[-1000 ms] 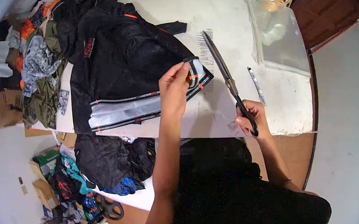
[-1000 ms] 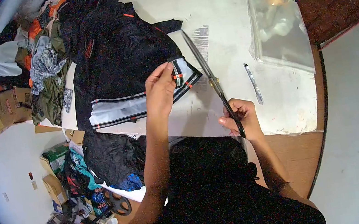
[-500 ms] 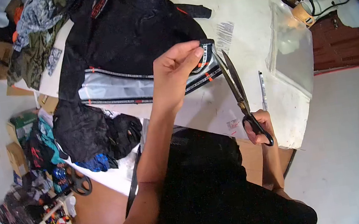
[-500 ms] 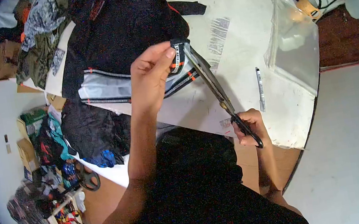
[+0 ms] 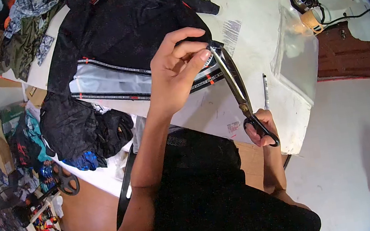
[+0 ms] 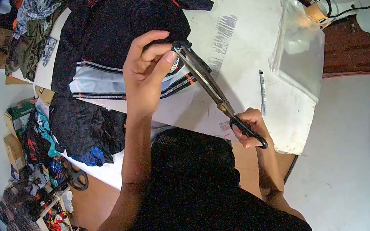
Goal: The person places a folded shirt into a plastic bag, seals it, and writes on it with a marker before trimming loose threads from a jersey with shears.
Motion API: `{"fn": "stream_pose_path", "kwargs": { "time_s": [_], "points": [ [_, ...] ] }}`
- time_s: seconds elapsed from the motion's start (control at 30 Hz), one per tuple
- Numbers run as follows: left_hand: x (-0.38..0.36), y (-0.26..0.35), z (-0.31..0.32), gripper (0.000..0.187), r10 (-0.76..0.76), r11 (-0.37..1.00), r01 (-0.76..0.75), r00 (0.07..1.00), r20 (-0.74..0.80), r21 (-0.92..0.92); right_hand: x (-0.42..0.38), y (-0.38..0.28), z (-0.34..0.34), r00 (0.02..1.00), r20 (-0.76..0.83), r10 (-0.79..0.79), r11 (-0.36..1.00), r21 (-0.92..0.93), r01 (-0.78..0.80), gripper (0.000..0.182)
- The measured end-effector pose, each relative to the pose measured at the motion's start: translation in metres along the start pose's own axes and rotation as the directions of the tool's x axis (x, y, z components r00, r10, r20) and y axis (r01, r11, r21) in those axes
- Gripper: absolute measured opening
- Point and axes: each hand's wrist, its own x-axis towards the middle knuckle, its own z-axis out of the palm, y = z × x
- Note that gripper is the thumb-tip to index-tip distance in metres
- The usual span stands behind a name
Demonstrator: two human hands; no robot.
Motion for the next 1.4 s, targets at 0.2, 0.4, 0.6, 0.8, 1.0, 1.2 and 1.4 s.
{"fn": "stream_pose_path", "kwargs": {
  "time_s": [0.2,0.4,0.6,0.8,1.0,1.2,1.4],
  "points": [
    [-0.001,-0.001,-0.001,0.035,0.054,0.998,-0.055,0.998,0.007,0.040,-0.001,0.000,0.001,1.000,-0.006,-0.023,1.000,0.018,0.023,0.053],
    [-0.005,-0.001,0.001,0.034,0.111,0.994,-0.111,0.994,-0.025,-0.023,0.000,0.002,0.006,0.999,0.017,-0.029,0.996,0.088,0.027,0.052],
    [-0.006,-0.009,-0.003,0.033,0.194,0.981,-0.194,0.981,-0.022,0.008,-0.002,0.000,0.015,0.999,0.027,-0.027,0.970,0.242,0.019,0.045],
    [-0.007,-0.013,-0.001,0.030,0.224,0.972,-0.226,0.974,-0.034,-0.065,-0.008,0.000,0.017,0.999,-0.028,-0.036,0.958,0.282,0.042,0.048],
    [-0.007,-0.017,-0.008,0.030,0.310,0.942,-0.312,0.950,-0.036,-0.122,-0.016,-0.015,0.018,0.987,-0.132,0.097,0.943,0.330,-0.049,0.045],
    [-0.009,-0.017,-0.005,0.031,0.251,0.963,-0.253,0.967,-0.035,-0.096,-0.013,-0.006,0.014,0.988,-0.054,-0.142,0.905,0.397,0.152,0.033],
    [-0.009,-0.018,0.000,0.027,0.233,0.965,-0.237,0.971,-0.053,-0.116,0.022,-0.019,0.048,0.909,-0.287,-0.302,0.923,-0.328,0.203,0.050]
  ]
}}
